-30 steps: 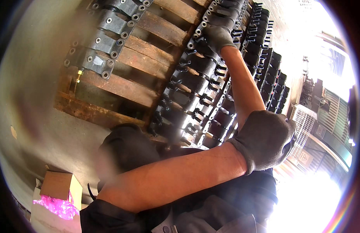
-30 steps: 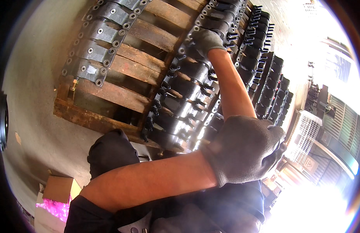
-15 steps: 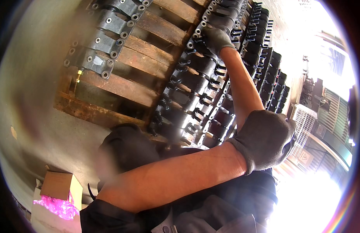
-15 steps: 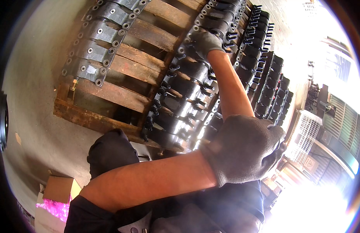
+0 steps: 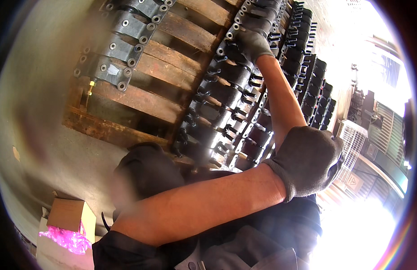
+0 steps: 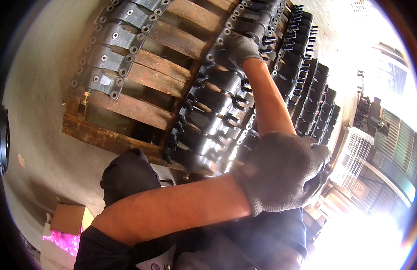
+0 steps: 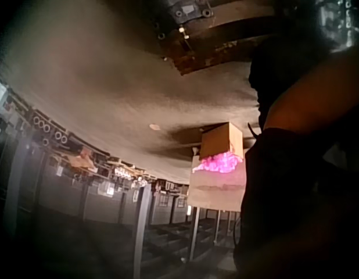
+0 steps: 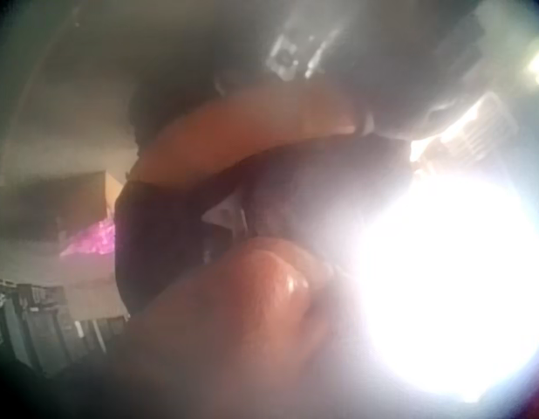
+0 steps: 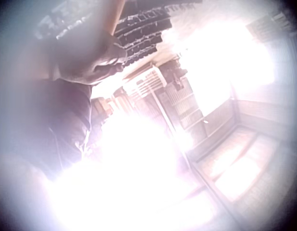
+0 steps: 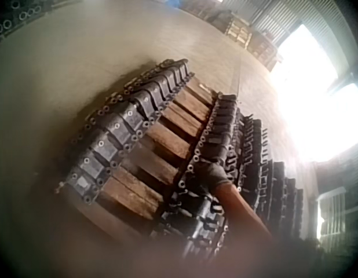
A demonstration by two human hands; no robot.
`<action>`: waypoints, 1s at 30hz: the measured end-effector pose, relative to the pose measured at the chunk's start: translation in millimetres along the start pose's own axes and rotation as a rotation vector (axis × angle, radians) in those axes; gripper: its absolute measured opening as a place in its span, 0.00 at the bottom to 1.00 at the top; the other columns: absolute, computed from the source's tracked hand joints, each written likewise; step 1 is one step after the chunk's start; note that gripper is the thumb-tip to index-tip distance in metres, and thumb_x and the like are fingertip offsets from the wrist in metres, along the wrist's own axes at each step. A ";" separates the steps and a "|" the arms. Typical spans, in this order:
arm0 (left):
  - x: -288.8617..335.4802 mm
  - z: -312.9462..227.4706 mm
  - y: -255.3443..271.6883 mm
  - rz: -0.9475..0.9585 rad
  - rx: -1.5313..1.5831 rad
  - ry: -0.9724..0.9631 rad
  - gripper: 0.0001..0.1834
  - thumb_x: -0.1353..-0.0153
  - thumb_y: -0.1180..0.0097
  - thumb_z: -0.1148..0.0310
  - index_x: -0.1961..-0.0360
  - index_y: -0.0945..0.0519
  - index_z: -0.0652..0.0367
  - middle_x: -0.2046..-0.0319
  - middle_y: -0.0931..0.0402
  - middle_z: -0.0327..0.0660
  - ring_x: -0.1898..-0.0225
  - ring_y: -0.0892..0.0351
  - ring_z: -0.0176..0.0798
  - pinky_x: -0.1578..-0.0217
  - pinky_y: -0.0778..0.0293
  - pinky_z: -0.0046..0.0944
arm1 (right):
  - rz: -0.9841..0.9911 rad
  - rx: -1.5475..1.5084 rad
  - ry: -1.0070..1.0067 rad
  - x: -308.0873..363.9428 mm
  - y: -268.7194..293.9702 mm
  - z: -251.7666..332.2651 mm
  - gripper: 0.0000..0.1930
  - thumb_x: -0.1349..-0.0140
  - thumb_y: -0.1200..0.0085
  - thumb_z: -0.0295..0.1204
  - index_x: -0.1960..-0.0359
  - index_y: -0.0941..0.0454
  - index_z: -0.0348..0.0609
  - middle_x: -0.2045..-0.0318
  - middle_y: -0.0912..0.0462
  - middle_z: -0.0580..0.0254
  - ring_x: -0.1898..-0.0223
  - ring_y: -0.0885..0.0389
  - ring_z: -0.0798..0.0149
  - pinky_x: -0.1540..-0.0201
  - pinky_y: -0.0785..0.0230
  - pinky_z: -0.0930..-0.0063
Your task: The person organizes metal parts on a pallet by placing individual components into a metal storage frame.
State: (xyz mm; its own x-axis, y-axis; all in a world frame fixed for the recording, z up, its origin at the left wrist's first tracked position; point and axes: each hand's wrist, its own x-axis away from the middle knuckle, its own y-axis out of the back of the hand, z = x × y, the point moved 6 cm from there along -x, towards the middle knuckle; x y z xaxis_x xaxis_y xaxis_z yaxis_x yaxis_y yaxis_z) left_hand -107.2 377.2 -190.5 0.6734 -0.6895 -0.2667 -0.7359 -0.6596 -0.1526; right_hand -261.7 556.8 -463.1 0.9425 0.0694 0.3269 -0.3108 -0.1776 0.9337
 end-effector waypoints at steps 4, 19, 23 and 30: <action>0.1 1.5 -0.2 0.010 0.001 -0.001 0.12 0.42 0.34 0.64 0.67 0.22 0.60 0.72 0.20 0.48 0.69 0.16 0.52 0.66 0.22 0.51 | 0.059 -0.001 -0.052 -3.4 1.6 3.1 0.11 0.38 0.45 0.29 0.56 0.15 0.48 0.57 0.13 0.48 0.51 0.15 0.44 0.47 0.24 0.53; -1.0 -0.1 2.5 -0.001 -0.012 -0.004 0.13 0.43 0.34 0.63 0.66 0.23 0.60 0.72 0.20 0.47 0.69 0.16 0.53 0.66 0.22 0.51 | 0.011 -0.037 -0.072 -1.5 5.9 -1.0 0.13 0.32 0.50 0.31 0.52 0.16 0.45 0.54 0.13 0.44 0.50 0.13 0.43 0.49 0.20 0.50; -1.6 -2.2 1.7 0.025 -0.007 -0.001 0.13 0.42 0.34 0.63 0.66 0.23 0.60 0.72 0.20 0.48 0.68 0.16 0.53 0.66 0.22 0.52 | -0.182 -0.083 -0.031 12.5 4.0 -21.7 0.11 0.35 0.46 0.29 0.53 0.16 0.49 0.58 0.13 0.49 0.54 0.13 0.45 0.51 0.20 0.56; -0.6 -1.6 5.4 0.029 -0.001 0.018 0.13 0.42 0.34 0.64 0.65 0.22 0.61 0.71 0.19 0.48 0.68 0.15 0.53 0.65 0.22 0.51 | -0.166 -0.611 0.040 34.6 41.3 20.3 0.15 0.44 0.29 0.26 0.55 0.15 0.51 0.61 0.11 0.61 0.59 0.11 0.61 0.55 0.19 0.68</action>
State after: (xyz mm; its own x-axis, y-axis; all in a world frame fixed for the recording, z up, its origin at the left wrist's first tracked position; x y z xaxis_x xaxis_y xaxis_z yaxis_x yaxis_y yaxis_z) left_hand -111.4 373.5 -189.6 0.6528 -0.7136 -0.2542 -0.7551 -0.6397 -0.1436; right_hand -239.4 531.9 -416.2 0.9825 0.0867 0.1645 -0.1859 0.4303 0.8833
